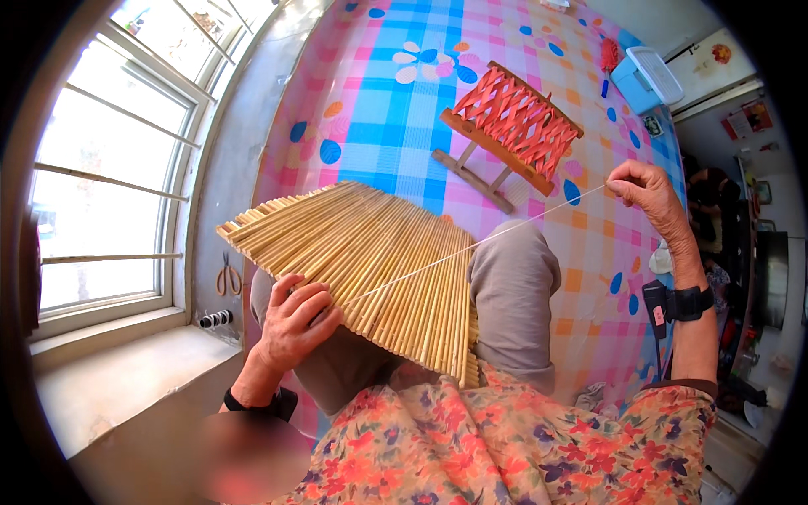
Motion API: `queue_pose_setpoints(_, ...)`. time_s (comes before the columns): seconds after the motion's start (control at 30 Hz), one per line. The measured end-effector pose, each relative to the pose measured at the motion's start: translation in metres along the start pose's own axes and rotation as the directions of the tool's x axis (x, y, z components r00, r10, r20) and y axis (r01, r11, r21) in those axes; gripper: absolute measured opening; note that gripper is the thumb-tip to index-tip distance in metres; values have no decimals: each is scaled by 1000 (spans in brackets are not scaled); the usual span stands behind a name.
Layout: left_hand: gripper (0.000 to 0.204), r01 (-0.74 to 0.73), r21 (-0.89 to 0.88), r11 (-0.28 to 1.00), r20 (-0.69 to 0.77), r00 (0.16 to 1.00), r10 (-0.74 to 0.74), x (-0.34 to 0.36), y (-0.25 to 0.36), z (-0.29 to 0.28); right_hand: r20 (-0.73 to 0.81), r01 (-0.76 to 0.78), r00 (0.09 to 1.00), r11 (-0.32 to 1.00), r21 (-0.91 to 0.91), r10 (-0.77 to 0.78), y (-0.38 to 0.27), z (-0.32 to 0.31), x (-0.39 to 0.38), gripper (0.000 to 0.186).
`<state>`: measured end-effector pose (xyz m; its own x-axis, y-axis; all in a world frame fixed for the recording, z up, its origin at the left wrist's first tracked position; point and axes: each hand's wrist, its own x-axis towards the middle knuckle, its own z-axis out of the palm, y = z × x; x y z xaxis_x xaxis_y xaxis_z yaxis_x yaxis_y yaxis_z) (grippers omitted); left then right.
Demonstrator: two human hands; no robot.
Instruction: The person sews together strips of bamboo with a needle and thread. They pass the needle through holes in the bamboo slats, pull the thread tight, and align the slats to construct a flat mat.
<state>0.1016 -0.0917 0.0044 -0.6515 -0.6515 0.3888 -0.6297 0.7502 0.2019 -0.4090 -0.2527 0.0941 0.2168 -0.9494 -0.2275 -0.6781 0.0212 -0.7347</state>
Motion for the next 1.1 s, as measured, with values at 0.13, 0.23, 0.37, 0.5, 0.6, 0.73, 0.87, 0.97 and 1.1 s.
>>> queue_pose_setpoints(0.13, 25, -6, 1, 1000, -5, 1000, 6, 1, 0, -1, -60, -18, 998, 998, 64, 22, 9, -15, 11, 11)
queue_pose_setpoints(0.23, 24, -3, -20, 1000, -17, 1000, 2, 1, 0, 1, -150, 1, 988, 955, 296, 46, 3, -11, 20, 11)
queue_pose_setpoints(0.37, 22, 11, -35, 999, -49, 999, -13, 2, 2, -2, -299, 158, 954, 816, 556, 19, -16, 18, 42, 13)
queue_pose_setpoints(0.5, 25, 19, -47, 999, -68, 997, -22, 2, 3, -1, -385, 300, 923, 645, 703, -10, -36, 41, 71, 33)
queue_pose_setpoints(0.6, 24, 7, -41, 999, -62, 998, -10, 4, 3, -2, -421, 376, 906, 530, 760, -40, -64, 61, 89, 47)
queue_pose_setpoints(0.73, 24, 21, -34, 999, -62, 998, -23, 1, 5, -4, -79, 229, 958, 569, 790, -276, -98, 129, 83, 48)
queue_pose_setpoints(0.87, 23, 18, -43, 999, -69, 997, -21, 4, 5, -5, 391, 117, 846, 842, 527, -362, -121, 220, 25, 25)
queue_pose_setpoints(0.97, 23, 40, -31, 999, -77, 996, -42, 6, 5, -3, 398, 316, 772, 843, 436, -495, -114, 254, 3, 16)
queue_pose_setpoints(1.1, 23, 50, -34, 998, -65, 997, -52, 5, 7, -3, 376, 380, 742, 811, 446, -555, -112, 270, -7, 14)
